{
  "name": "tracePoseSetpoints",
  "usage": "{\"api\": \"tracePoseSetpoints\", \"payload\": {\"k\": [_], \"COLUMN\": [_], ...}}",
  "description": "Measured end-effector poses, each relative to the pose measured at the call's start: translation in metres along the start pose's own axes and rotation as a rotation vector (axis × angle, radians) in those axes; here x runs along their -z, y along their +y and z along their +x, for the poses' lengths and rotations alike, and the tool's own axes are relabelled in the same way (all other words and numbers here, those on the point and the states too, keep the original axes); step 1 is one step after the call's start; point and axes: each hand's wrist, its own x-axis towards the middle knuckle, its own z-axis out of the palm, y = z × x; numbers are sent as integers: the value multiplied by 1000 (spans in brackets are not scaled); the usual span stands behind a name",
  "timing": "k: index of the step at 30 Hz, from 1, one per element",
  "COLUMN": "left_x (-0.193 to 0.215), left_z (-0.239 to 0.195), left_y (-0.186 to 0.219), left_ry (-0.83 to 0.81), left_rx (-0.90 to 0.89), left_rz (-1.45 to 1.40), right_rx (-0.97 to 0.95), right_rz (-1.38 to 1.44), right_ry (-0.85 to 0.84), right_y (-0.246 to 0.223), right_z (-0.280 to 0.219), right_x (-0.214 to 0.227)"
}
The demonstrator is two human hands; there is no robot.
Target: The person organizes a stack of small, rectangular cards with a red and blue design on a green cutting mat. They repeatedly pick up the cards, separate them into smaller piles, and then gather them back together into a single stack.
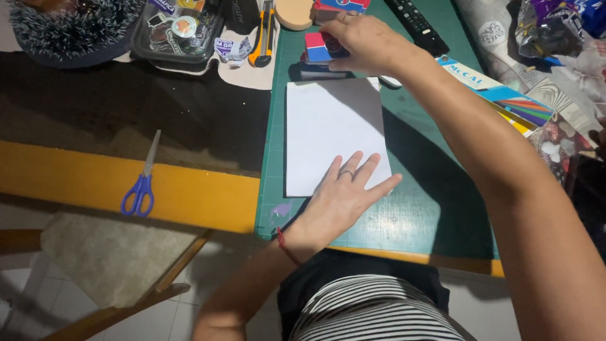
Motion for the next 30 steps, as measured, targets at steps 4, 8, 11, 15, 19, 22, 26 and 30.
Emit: {"api": "tracePoseSetpoints", "payload": {"k": [4,8,11,15,19,22,26,30], "left_x": [22,28,23,16,22,33,33,39], "left_z": [7,21,24,20,13,6,-5,-21], "left_y": [2,5,7,9,4,-2,-13,-30], "left_ry": [115,140,87,74,24,0,2,-97], "left_rx": [5,23,33,51,24,8,16,7], "left_rz": [105,241,283,342,322,291,253,194], "right_rx": [13,76,80,28,-46,-30,-92,-187], "right_rz": [17,10,71,109,227,183,237,285], "right_ry": [28,63,58,24,0,6,13,-47], "right_y": [-9,-13,-26,-40,-62,-64,-71,-83], "right_z": [-16,-40,-63,-97,-127,-144,-163,-173], "right_x": [18,36,61,80,109,116,122,116]}}
